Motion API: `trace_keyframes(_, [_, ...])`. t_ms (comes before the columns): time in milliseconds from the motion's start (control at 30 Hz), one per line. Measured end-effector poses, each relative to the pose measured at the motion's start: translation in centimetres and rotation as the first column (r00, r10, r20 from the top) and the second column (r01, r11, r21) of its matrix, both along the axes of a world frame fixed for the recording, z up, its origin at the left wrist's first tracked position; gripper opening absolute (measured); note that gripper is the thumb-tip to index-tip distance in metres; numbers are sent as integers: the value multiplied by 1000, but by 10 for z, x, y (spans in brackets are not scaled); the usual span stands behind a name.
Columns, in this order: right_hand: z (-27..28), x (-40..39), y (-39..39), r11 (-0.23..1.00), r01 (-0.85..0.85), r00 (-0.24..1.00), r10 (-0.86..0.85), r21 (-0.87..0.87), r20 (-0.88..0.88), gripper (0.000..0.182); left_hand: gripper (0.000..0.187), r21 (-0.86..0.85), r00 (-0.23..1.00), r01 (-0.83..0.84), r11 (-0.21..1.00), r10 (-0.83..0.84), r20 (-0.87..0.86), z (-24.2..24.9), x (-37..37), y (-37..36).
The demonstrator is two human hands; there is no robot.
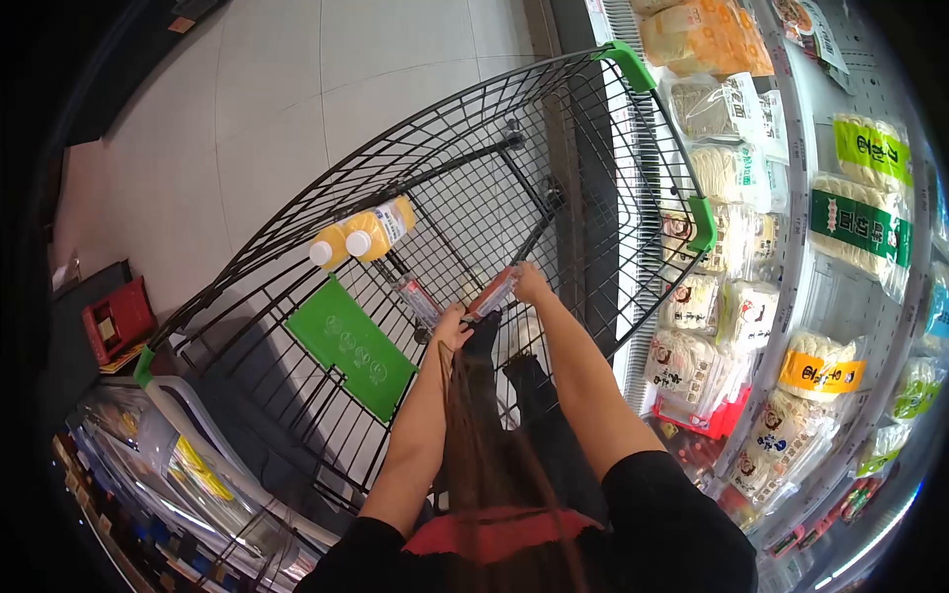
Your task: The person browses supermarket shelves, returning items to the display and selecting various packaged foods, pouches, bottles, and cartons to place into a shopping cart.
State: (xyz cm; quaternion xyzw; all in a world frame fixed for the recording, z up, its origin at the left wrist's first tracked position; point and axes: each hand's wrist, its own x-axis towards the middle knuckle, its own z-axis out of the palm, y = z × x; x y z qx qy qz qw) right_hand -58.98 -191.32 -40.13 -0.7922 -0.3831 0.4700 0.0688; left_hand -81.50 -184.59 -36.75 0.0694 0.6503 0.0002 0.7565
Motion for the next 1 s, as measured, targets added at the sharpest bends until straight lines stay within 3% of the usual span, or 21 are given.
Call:
trace_keyframes(33, [-27, 1, -8, 999, -46, 999, 46, 23, -3, 51, 65, -3, 1000, -2, 1000, 2, -5, -15, -3, -5])
trace_keyframes(67, [-38, 2, -11, 995, -88, 996, 88, 48, -3, 48, 53, -85, 992, -120, 989, 123, 24, -39, -9, -15])
trace_keyframes(100, [-11, -4, 0, 996, 59, 998, -60, 70, 18, 30, 43, -171, 969, -229, 958, 241, 48, -57, -13, -26])
trace_keyframes(133, [-10, -6, 7, 995, 61, 998, -63, 78, 28, 30, 43, -166, 969, -225, 960, 238, 59, -67, -17, -34])
trace_keyframes(200, [-7, -15, 14, 996, -8, 998, 2, 88, 70, 17, 32, 348, 925, -4, 937, -129, 358, -71, -32, -52])
trace_keyframes(233, [45, -15, 37, 993, 26, 996, -35, 113, 79, 19, 24, 317, 947, -83, 945, -25, 321, -67, -28, -53])
trace_keyframes(267, [60, -12, 45, 993, 29, 996, -38, 115, 80, 19, 24, 320, 946, -80, 944, -29, 322, -45, -19, -45])
trace_keyframes(333, [84, -8, 64, 949, -4, 1000, 7, 315, -7, 16, 20, 112, 955, -271, 956, 253, 153, 26, -4, -14])
trace_keyframes(367, [120, -4, 78, 960, 23, 1000, -22, 280, -7, 14, 24, 42, 925, -317, 948, 299, 235, 30, -7, -7])
trace_keyframes(400, [152, 1, 86, 954, 30, 999, -32, 299, 2, 14, 24, 57, 926, -308, 950, 285, 249, 47, -7, 4])
trace_keyframes(467, [217, 15, 92, 878, 55, 998, -56, 475, -13, 10, 33, 264, 947, -102, 959, 13, 321, 110, 1, 26])
trace_keyframes(500, [259, 23, 91, 870, 64, 997, -73, 489, 0, 10, 42, 319, 948, -162, 934, 58, 312, 150, 10, 37])
trace_keyframes(533, [306, 28, 87, 825, 185, 981, -126, 535, -144, 9, 42, 333, 944, -150, 931, 35, 328, 182, 17, 44])
trace_keyframes(567, [343, 32, 79, 767, 307, 943, -164, 563, -290, 9, 45, 485, 944, -167, 859, -3, 331, 212, 24, 49])
trace_keyframes(600, [369, 34, 68, 749, 316, 943, -179, 582, -282, 9, 49, 622, 943, -184, 761, -41, 329, 243, 31, 52])
trace_keyframes(633, [391, 35, 53, 657, 419, 899, -201, 627, -389, 12, 49, 634, 938, -172, 754, -70, 338, 276, 37, 51])
trace_keyframes(700, [429, 41, 19, 508, 536, 832, -184, 674, -523, 15, 57, 844, 934, -242, 478, -122, 337, 340, 57, 46])
trace_keyframes(800, [474, 44, -39, 355, 641, 761, -183, 680, -622, 4, 62, 923, 939, -213, 322, -195, 284, 416, 88, 26])
trace_keyframes(867, [489, 44, -80, 254, 677, 733, -146, 690, -665, 17, 60, 952, 927, -190, 239, -276, 254, 453, 104, 6])
trace_keyframes(933, [504, 44, -115, 79, 767, 641, -32, 637, -767, 25, 54, 986, 921, -160, -55, -368, 129, 477, 121, -18])
trace_keyframes(1000, [516, 43, -153, -47, 861, 507, 0, 506, -862, 18, 49, 976, 885, -206, -74, -439, 154, 494, 139, -50])
